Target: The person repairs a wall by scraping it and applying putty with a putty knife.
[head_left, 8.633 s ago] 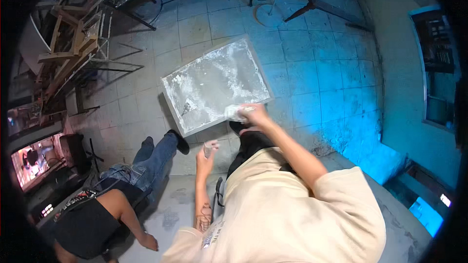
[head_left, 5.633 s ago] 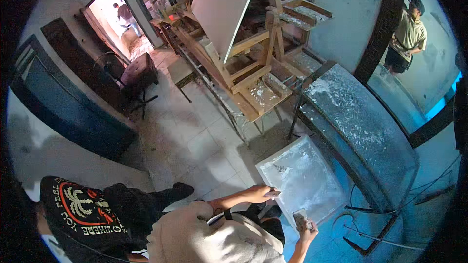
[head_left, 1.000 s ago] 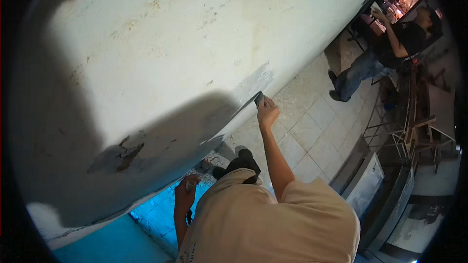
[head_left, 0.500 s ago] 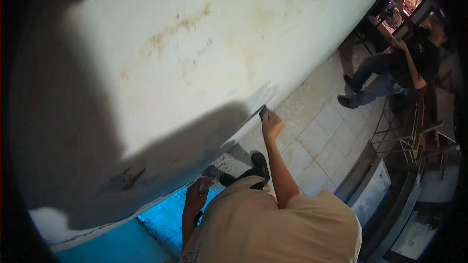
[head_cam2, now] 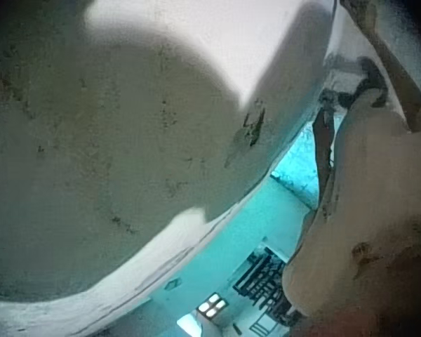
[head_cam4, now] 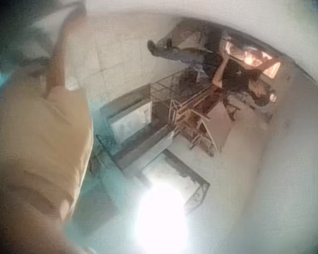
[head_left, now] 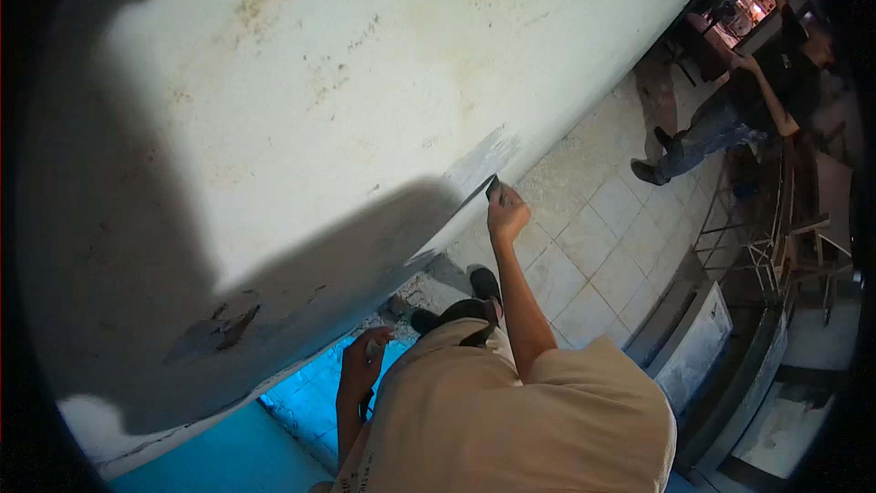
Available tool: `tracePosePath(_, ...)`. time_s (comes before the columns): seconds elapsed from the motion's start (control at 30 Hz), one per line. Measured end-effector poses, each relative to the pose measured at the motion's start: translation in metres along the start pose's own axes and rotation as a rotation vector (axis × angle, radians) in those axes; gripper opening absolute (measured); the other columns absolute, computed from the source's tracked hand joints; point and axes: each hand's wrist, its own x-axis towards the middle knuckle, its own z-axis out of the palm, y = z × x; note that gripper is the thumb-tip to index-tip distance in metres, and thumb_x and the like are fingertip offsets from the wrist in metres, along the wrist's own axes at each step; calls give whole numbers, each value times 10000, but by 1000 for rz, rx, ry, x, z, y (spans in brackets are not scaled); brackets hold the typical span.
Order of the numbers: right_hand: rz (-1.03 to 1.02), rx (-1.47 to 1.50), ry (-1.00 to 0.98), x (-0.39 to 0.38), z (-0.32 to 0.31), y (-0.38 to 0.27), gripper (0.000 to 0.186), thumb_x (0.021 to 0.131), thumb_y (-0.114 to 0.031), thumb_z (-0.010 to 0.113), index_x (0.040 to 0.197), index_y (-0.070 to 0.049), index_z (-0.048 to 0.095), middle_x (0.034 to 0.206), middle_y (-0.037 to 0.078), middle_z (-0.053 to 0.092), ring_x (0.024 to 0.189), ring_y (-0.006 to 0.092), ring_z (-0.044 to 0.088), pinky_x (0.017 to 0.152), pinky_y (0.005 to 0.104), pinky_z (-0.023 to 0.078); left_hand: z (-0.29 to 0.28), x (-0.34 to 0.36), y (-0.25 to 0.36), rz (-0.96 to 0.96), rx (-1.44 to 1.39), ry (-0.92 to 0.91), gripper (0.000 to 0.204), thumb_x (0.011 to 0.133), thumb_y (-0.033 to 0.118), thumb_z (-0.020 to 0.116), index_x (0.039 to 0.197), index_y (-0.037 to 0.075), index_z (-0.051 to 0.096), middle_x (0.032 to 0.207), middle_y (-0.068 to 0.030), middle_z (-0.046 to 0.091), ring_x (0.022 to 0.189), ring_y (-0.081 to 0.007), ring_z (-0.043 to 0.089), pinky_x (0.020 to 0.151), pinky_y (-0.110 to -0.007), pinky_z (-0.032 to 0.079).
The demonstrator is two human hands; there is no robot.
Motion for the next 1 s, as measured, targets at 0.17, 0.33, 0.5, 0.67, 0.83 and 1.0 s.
tracePosePath(0.17, -97, 78, 114, -6, -5, 5, 176, 718, -83, 612, 868, -13, 672, 833, 177, 647, 711, 290, 644, 654, 327, 499, 1, -12, -5, -61, -26, -6, 214, 902, 180, 485, 1027, 41, 588, 901, -122, 648, 875, -197, 617, 769, -319, 467)
tracePosePath(0.33, -138, 44, 113, 4, -8, 1, 164, 725, -103, 612, 861, -35, 674, 798, 183, 635, 668, 290, 635, 602, 342, 484, -3, -23, -6, -31, 10, -8, 198, 898, 172, 493, 1027, 57, 590, 884, -114, 649, 870, -187, 618, 750, -307, 474)
tracePosePath(0.5, 9, -34, 49, 2, -7, 5, 173, 719, -111, 622, 857, -21, 676, 799, 186, 641, 729, 280, 648, 663, 333, 495, -5, -26, -10, -39, 32, -41, 189, 897, 162, 494, 1022, 59, 591, 891, -119, 646, 881, -194, 619, 748, -308, 478)
tracePosePath(0.67, -64, 75, 216, -6, -4, 10, 200, 711, -126, 637, 873, -13, 671, 806, 184, 642, 709, 299, 640, 649, 333, 492, -6, -27, -14, 1, 54, -50, 207, 908, 186, 465, 1010, 56, 591, 890, -120, 644, 868, -221, 623, 739, -312, 481)
tracePosePath(0.83, -74, 37, 116, -6, -27, -8, 172, 742, -71, 607, 894, -19, 667, 858, 177, 645, 750, 268, 644, 647, 328, 504, -11, -33, -13, 21, 108, -63, 197, 906, 168, 466, 1008, 52, 586, 900, -123, 643, 868, -231, 622, 748, -318, 479)
tracePosePath(1.0, -152, 241, 178, -16, -45, -34, 192, 740, 51, 588, 915, 5, 653, 847, 148, 654, 775, 239, 651, 681, 287, 526, -11, -36, -15, 54, 101, 9, 224, 915, 204, 454, 1001, 47, 589, 891, -117, 646, 850, -221, 624, 732, -320, 477)
